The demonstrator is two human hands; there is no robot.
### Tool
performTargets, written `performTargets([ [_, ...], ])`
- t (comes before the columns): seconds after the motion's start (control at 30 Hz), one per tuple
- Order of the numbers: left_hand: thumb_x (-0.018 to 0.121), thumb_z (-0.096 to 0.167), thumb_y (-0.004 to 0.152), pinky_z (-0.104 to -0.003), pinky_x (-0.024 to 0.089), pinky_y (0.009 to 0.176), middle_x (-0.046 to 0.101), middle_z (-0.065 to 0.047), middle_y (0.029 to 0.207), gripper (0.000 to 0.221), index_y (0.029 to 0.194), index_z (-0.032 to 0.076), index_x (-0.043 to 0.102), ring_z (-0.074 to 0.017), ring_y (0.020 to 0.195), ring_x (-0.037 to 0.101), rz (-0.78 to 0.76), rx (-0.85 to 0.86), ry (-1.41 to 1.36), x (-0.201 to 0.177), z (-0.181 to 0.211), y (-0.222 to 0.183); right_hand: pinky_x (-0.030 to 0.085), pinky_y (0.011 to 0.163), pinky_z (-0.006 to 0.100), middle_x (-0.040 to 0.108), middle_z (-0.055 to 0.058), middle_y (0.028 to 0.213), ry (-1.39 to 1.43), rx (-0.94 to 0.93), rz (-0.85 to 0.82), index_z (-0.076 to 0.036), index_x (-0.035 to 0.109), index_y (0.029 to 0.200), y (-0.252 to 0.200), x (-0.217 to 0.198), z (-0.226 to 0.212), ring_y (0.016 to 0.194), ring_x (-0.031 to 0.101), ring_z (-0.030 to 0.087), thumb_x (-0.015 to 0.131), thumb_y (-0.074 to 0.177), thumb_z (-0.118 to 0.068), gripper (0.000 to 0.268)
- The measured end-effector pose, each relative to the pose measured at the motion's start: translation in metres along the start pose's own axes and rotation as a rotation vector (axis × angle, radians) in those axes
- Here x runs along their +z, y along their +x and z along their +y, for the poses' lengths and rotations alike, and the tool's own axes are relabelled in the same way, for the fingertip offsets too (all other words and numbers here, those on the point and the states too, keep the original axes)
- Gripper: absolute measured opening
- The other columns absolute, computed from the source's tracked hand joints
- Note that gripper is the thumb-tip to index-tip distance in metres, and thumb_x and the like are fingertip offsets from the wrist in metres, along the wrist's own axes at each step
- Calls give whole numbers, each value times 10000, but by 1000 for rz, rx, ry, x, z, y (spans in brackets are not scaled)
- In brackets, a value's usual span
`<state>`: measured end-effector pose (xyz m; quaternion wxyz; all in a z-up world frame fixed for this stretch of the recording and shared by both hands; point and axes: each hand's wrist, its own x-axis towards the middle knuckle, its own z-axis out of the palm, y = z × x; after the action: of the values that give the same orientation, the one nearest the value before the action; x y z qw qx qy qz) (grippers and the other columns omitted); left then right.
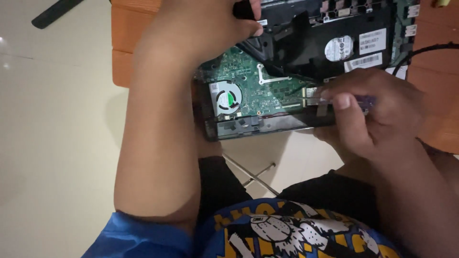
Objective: Connecting internal ribbon cables and components inside a laptop chassis using hands and a small tool.
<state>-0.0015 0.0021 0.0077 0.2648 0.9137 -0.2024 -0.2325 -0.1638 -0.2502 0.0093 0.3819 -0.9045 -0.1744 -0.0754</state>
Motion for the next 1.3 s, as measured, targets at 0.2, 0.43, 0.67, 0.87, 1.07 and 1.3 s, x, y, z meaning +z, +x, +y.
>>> performTargets([
  [0.2,735,316,955,-424,398,570,641,20,927,51,989,301,700,-207,785,568,-5,-31,13,-3,5,-2,521,664,372,739,213,884,33,-94,13,103,718,983,2,8,3,829,750,337,504,1102,-98,317],
  [0.43,719,331,949,-427,426,608,697,42,990,64,1003,298,705,-212,849,627,23,62,10,5,-9,4,506,610,353,700,190,805,132,-169,16,70,675,929,9,15,-2,737,725,299,489,1076,-60,271],
  [0.67,649,338,998,-417,454,609,725,6,1045,128,1086,280,723,-239,884,655,-9,5,-18,7,-6,-2,520,599,302,702,198,874,312,-131,-3,72,634,1011,1,26,-3,701,681,210,486,1053,-20,179],
  [0.87,653,381,992,-424,453,644,734,39,1034,115,1050,305,716,-219,890,662,-42,-48,-32,6,-5,2,576,629,348,731,203,859,234,-147,-35,61,674,980,1,36,-4,770,756,297,480,1066,-116,277],
  [1.07,664,373,984,-420,456,673,744,51,1011,99,1021,313,733,-195,904,673,-17,-23,-44,9,-6,2,563,619,346,710,226,848,283,-160,-13,95,659,979,4,37,-7,730,725,298,483,1064,-83,264],
  [1.3,661,399,979,-406,475,639,748,15,996,198,1103,275,753,-206,852,676,-10,-65,-38,17,-14,4,552,590,349,703,199,817,268,-231,-56,72,647,977,3,39,-2,692,719,284,489,1055,-114,257],
])
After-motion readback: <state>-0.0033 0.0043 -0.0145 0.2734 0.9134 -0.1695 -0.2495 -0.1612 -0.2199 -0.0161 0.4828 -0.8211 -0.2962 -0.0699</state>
